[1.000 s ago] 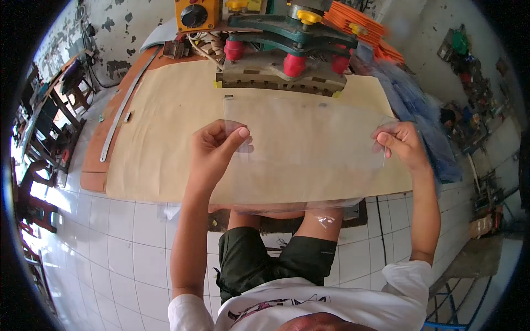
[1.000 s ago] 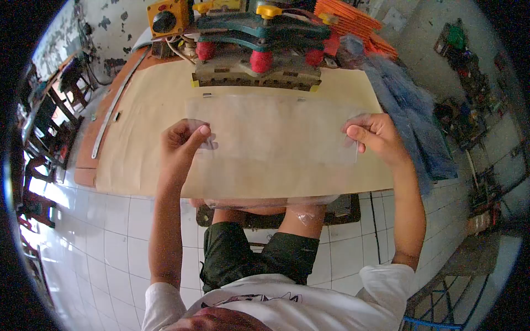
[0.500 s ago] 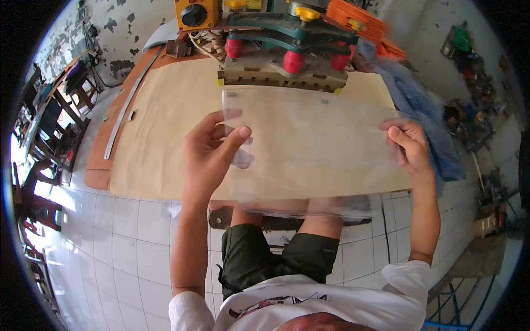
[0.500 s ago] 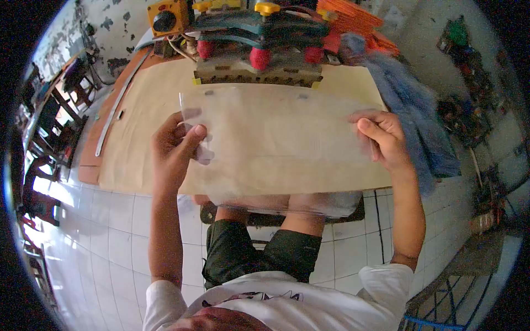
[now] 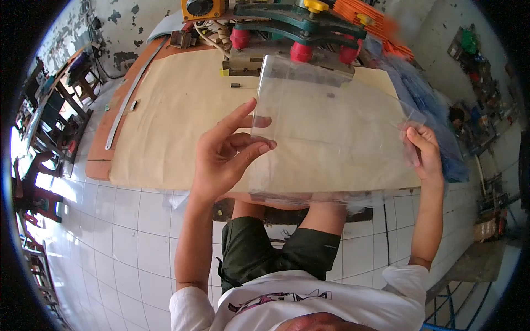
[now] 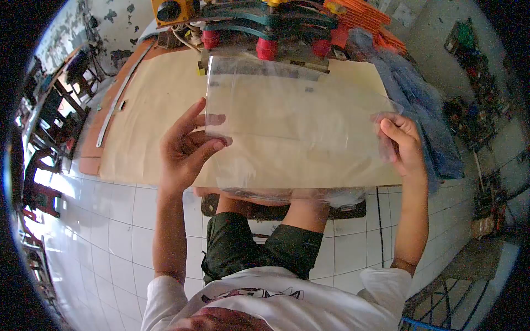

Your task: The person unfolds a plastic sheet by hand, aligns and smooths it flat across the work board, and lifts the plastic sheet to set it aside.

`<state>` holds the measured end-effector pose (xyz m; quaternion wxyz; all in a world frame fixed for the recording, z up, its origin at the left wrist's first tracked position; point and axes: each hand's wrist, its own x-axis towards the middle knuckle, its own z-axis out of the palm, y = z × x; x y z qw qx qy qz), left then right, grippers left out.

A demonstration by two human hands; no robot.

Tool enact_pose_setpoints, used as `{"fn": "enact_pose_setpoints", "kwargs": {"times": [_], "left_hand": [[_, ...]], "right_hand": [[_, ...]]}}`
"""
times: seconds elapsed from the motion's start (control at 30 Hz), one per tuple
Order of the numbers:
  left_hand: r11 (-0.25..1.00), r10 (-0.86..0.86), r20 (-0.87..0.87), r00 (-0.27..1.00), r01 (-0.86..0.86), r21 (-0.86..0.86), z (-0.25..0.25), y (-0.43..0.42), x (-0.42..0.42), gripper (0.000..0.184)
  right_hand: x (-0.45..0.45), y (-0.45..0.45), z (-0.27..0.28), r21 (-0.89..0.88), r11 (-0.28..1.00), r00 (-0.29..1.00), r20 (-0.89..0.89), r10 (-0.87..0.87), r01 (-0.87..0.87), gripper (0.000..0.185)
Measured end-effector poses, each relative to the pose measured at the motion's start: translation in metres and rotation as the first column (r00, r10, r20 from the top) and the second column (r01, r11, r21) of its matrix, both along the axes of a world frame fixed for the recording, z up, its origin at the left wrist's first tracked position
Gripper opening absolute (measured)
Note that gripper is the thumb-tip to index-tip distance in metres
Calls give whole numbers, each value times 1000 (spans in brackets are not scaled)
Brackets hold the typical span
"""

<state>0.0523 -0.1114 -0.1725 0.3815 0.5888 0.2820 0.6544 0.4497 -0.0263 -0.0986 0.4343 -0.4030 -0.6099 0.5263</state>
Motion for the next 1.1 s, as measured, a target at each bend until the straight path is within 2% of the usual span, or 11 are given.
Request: {"fn": "enact_pose_setpoints", "kwargs": {"times": [0.13, 0.2, 0.33, 0.4, 0.63, 0.7, 0.83, 0.9, 1.1], "left_hand": [[999, 40, 25, 999, -40, -8, -1, -2, 2, 61], [989, 135, -77, 988, -129, 70, -4, -2, 0, 56], [971, 177, -77, 981, -162, 174, -8, 3, -1, 48], [933, 287, -173, 942, -234, 273, -4, 2, -1, 41], [939, 316, -206, 926, -275, 206, -8, -2, -4, 33], [958, 264, -103, 959, -248, 147, -11, -2, -3, 33], [943, 308, -105, 946, -288, 168, -8, -4, 0, 28], [927, 329, -143, 933, -291, 237, -7, -4, -2, 21], [935, 308, -119, 944, -277, 222, -6, -6, -3, 15]], "right_hand": [[3, 1, -3, 4, 999, 999, -1, 40, -40, 24], [4, 2, -4, 12, 999, 999, 10, 48, -48, 24], [5, 4, -7, 14, 997, 997, 25, 79, -79, 23], [4, 3, -7, 18, 995, 995, 25, 93, -94, 23], [6, 8, -17, 63, 992, 992, 79, 103, -108, 25], [6, 8, -18, 57, 993, 991, 82, 103, -108, 25], [0, 3, -16, 22, 993, 992, 64, 112, -113, 24], [1, 5, -16, 16, 994, 993, 48, 109, -110, 24], [0, 3, -16, 12, 994, 993, 36, 108, -109, 25]]}}
